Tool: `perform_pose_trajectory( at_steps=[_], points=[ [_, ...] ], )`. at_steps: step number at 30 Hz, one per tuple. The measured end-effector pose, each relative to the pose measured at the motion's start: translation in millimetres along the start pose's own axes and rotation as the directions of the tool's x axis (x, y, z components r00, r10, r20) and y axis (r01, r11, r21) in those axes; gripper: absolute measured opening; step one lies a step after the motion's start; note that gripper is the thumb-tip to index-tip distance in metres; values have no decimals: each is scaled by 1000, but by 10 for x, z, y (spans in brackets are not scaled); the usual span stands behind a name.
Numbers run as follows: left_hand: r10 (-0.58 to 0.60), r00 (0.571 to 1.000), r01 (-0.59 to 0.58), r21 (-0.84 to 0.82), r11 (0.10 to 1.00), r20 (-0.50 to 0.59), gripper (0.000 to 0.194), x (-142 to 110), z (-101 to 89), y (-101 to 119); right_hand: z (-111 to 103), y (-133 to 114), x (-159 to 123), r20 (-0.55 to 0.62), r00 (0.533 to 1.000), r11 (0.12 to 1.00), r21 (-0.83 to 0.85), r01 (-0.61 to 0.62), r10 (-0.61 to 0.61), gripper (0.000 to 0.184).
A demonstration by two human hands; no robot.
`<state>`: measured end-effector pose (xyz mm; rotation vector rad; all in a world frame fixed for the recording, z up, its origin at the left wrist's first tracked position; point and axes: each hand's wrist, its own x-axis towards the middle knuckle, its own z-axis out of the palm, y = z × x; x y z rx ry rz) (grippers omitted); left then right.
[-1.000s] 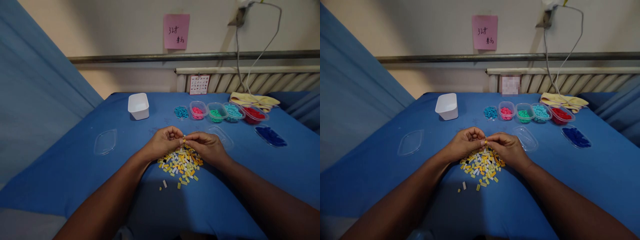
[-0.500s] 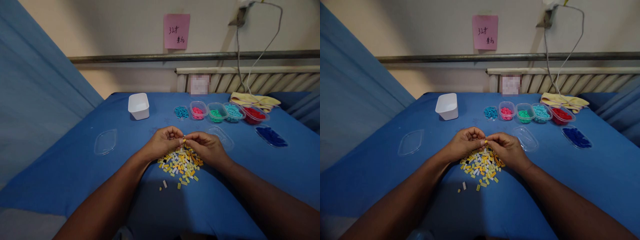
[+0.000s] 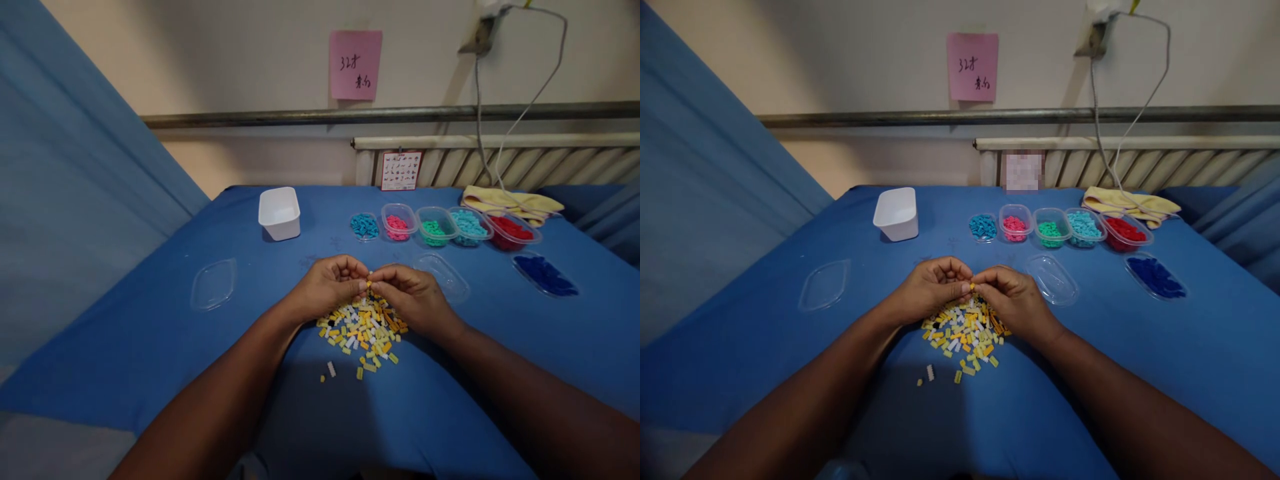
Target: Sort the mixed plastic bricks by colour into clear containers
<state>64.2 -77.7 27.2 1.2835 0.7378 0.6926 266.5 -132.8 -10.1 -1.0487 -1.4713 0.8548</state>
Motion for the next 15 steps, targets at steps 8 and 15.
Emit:
perform_pose_trajectory(
  at_steps=[8,15],
  points=[
    [-16,997,13,44,999,73,41,-14,-29,33,-44,7,4,46,998,995,81,-54,50,15],
    [-26,993,24,15,1000,119,43,-16,-41,33,-125,-59,20,123,992,999,-16,28,-26,20]
  ],
)
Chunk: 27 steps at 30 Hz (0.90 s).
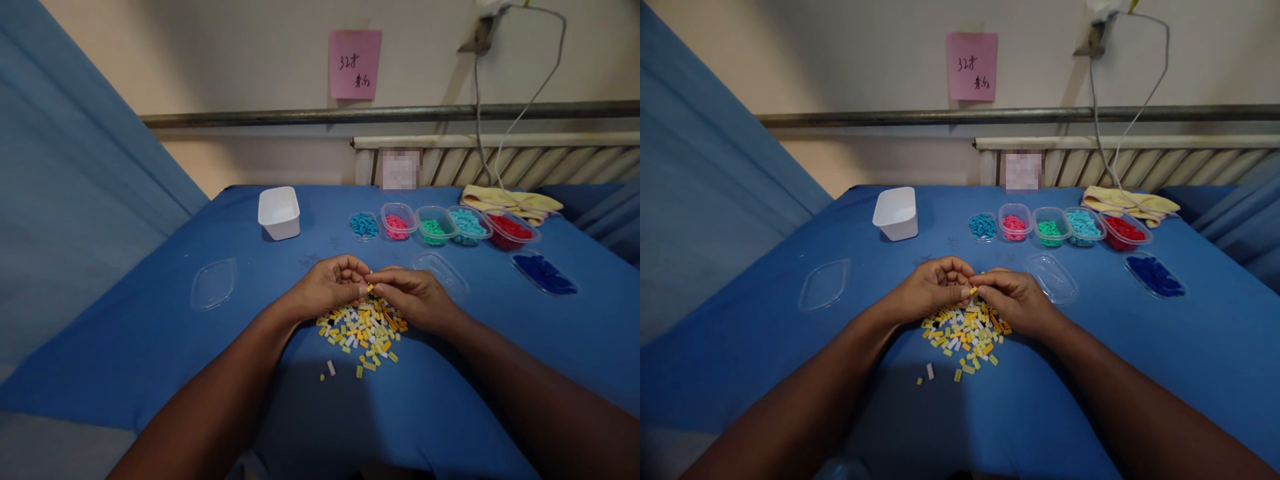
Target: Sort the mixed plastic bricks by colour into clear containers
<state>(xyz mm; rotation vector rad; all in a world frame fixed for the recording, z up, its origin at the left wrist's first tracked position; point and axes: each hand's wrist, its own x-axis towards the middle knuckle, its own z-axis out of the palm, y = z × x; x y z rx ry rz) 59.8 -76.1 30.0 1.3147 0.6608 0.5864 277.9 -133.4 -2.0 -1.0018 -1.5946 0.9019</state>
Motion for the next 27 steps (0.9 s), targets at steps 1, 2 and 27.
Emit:
perform_pose_trajectory(
  at_steps=[1,2,27],
  points=[
    [0,1000,0,1,1000,0,42,-2,0,1,-3,-2,-1,7,1000,1000,-11,-4,4,20],
    [-1,1000,1,-1,1000,0,43,-3,0,1,-5,-1,-1,13,1000,1000,-20,-10,10,19],
    [7,1000,-7,-31,999,-10,40,-16,15,20,50,12,0,-11,987,983,93,-158,160,20]
  ],
)
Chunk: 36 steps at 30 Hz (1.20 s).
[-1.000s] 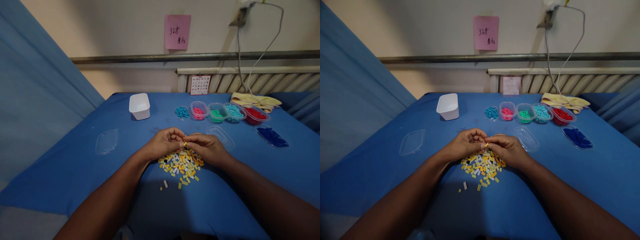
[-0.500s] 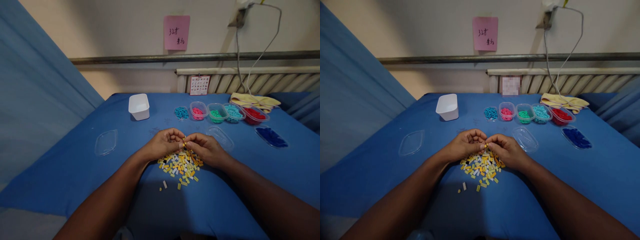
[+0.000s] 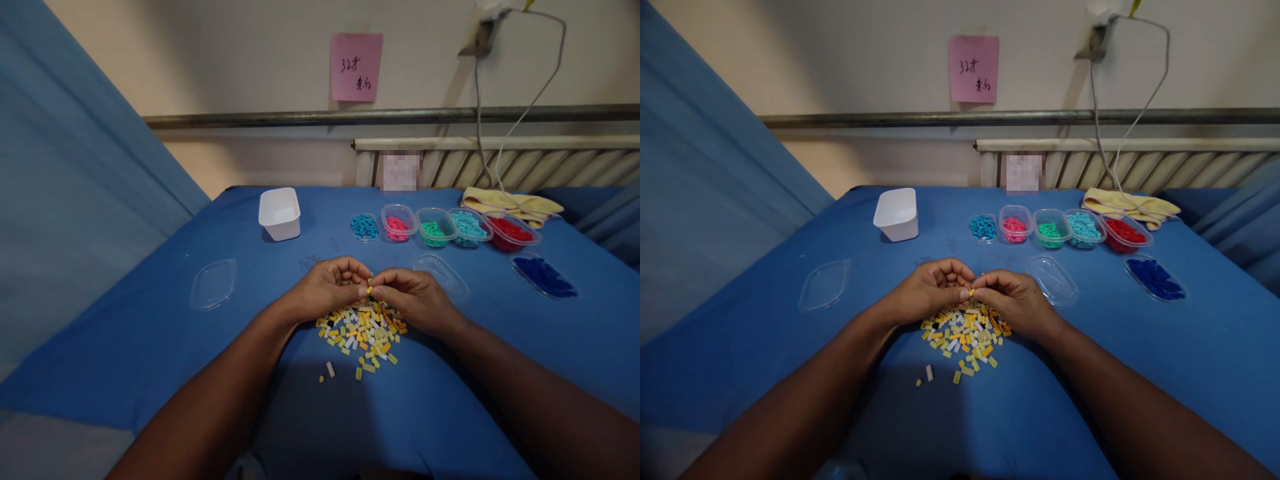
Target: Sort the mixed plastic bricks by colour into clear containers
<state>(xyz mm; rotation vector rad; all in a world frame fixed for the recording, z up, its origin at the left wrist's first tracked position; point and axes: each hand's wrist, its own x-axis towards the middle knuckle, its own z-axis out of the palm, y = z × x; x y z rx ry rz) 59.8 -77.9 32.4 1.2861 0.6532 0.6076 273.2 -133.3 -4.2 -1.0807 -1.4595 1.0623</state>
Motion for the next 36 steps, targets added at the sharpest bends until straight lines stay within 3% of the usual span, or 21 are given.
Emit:
perform_pose_trajectory(
  at_steps=[10,17,22,28,36],
  points=[
    [1,1000,-1,-14,1000,2,42,-19,-8,-35,-7,-40,-34,37,993,992,-59,114,-112,14],
    [-14,1000,14,12,1000,11,41,-23,-50,57,28,9,-62,59,993,993,64,99,-103,18],
    [-22,999,21,25,999,49,39,-23,-55,49,-2,32,-59,32,994,993,-56,103,-101,14],
    [-21,998,20,24,1000,67,41,-11,-59,0,-55,41,-36,65,981,969,-158,191,-182,16],
    [-18,998,17,27,1000,56,43,-5,-44,10,-30,94,-54,4,995,989,-112,96,-96,16]
  ],
)
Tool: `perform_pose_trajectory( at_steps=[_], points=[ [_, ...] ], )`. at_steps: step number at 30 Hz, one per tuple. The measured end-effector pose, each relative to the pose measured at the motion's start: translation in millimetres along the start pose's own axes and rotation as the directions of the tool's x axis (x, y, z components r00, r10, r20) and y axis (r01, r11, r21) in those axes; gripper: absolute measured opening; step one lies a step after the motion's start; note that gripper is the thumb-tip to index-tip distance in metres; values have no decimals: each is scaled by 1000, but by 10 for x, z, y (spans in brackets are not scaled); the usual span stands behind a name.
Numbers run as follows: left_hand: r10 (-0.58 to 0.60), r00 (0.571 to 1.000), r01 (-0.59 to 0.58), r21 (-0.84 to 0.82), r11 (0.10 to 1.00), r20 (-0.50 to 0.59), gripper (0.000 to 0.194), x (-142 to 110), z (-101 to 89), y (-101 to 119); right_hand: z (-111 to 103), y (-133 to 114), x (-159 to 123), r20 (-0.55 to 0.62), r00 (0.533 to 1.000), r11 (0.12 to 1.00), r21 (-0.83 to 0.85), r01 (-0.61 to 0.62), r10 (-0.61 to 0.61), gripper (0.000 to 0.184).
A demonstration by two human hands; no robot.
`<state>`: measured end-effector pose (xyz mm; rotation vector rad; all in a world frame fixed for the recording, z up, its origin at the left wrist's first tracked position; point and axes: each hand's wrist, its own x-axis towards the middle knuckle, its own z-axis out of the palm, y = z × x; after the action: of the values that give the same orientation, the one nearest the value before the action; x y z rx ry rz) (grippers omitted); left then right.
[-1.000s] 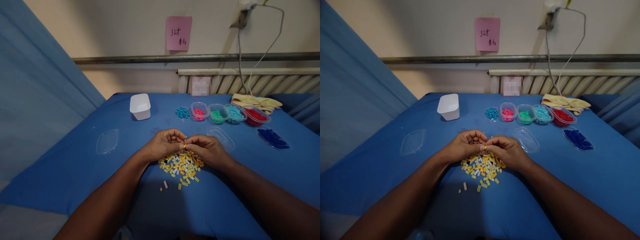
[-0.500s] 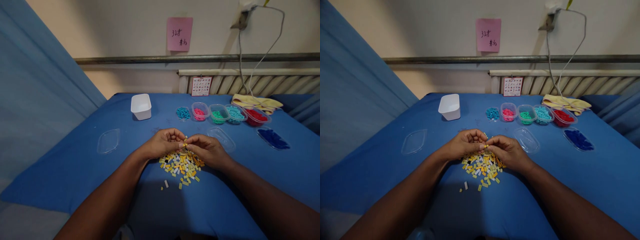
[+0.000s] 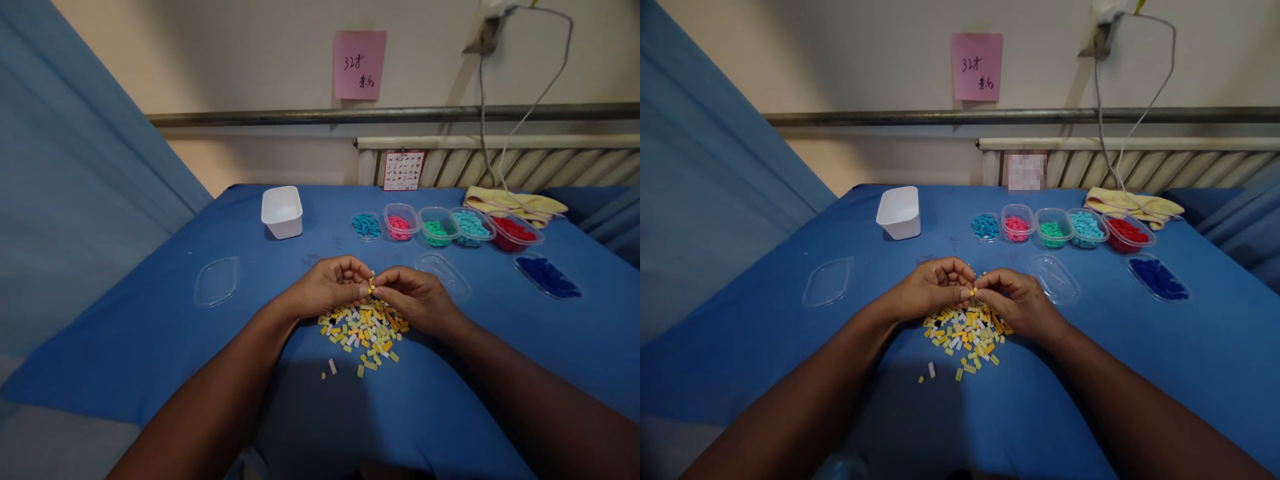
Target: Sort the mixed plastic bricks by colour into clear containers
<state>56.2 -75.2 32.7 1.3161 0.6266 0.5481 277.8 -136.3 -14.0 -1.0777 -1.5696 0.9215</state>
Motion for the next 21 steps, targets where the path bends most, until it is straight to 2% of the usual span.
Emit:
perform_pose_trajectory(
  at_steps=[5,12,21],
  points=[
    [-11,1000,11,-9,1000,9,44,-1,-3,1,-5,2,0,31,999,999,31,-18,17,19],
    [-12,997,14,-19,1000,82,39,-19,-37,-32,-23,-56,4,93,995,993,111,-48,38,18],
    [-41,994,43,-21,999,97,38,-49,-7,-26,-73,-110,2,131,991,999,-15,33,-31,14]
  ],
)
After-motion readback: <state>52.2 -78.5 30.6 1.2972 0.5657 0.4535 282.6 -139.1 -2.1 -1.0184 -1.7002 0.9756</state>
